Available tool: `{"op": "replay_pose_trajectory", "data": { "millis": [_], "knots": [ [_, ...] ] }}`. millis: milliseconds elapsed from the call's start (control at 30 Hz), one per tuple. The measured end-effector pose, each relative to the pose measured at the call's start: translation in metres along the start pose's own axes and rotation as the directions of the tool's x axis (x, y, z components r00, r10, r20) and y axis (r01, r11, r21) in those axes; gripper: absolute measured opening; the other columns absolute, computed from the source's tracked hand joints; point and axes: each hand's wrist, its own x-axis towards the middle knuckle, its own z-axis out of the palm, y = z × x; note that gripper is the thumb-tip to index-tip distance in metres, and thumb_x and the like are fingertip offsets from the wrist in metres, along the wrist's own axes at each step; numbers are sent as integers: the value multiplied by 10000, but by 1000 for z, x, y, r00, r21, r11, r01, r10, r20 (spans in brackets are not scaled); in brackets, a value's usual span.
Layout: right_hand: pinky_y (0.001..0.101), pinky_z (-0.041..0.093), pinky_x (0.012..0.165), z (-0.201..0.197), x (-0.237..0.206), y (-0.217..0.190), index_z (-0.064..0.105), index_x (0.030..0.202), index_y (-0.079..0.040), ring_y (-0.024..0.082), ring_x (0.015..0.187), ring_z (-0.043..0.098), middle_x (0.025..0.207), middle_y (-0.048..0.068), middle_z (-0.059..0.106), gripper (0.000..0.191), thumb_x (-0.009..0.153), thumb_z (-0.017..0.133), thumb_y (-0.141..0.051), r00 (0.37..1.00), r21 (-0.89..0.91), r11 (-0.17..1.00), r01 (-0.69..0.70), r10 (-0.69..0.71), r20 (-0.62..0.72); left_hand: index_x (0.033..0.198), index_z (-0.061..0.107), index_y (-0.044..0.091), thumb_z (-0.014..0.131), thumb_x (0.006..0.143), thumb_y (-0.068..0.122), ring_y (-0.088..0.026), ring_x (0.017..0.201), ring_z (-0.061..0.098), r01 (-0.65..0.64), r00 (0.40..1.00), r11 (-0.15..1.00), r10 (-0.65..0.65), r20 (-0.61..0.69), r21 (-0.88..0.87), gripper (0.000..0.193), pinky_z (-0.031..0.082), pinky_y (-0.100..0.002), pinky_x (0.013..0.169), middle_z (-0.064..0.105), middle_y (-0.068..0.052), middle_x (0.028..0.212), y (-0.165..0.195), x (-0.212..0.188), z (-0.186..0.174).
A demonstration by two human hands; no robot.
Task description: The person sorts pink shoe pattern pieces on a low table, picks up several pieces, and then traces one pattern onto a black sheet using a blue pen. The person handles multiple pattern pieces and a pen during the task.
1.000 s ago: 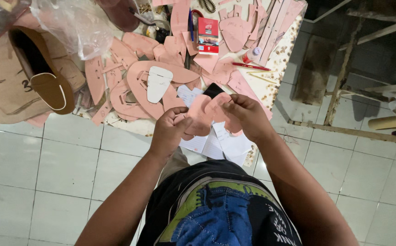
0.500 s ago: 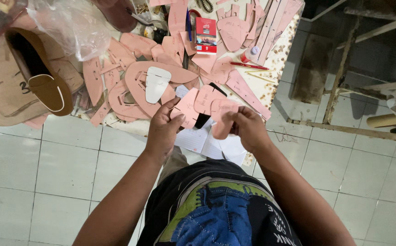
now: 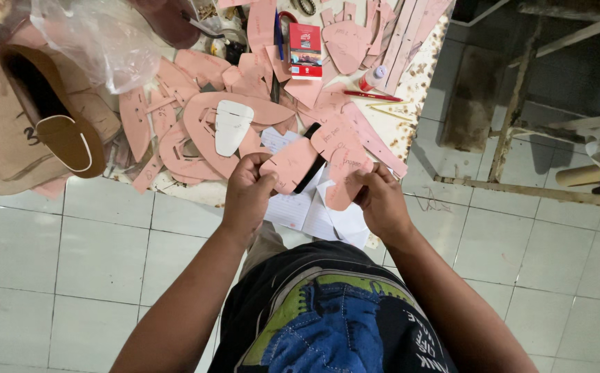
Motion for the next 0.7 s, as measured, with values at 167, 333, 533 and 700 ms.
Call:
{"op": "replay_pose_trajectory", "data": {
  "millis": [167,333,533,700],
  "knots": [
    [388,585,834,2,-8,-9,568,1079,-21,209,917,696,1034,102,684,135,968,530,-89,1000,-22,1000,-1,2,30,1392,495,-24,614,888,5,-104,851,652,69,993,970,-90,82,233,519,540,-246,751,710,-94,1015,11,-2,0],
    [389,571,818,-20,-7,4,586,1130,21,210,868,668,998,105,676,198,992,563,-119,997,-108,992,-65,61,-42,1400,542,11,606,845,-8,-163,741,623,175,933,828,-312,178,533,558,514,-291,631,712,-113,934,16,-4,-2],
    [379,543,775,-46,-11,23,587,1084,-16,208,804,635,946,84,653,156,996,557,-142,984,-99,987,-126,112,-140,1267,510,-8,702,811,-18,-147,889,697,361,873,905,-413,262,224,495,606,-305,780,692,-99,1039,-12,-41,11],
    [385,539,791,-52,-15,24,560,1013,-62,213,828,655,948,87,661,82,977,511,-117,984,-8,994,-108,106,-146,1232,558,-44,685,861,-14,-190,931,702,536,822,841,-502,269,-70,393,609,-323,842,694,-141,1089,-35,-64,19]
  ]
}}
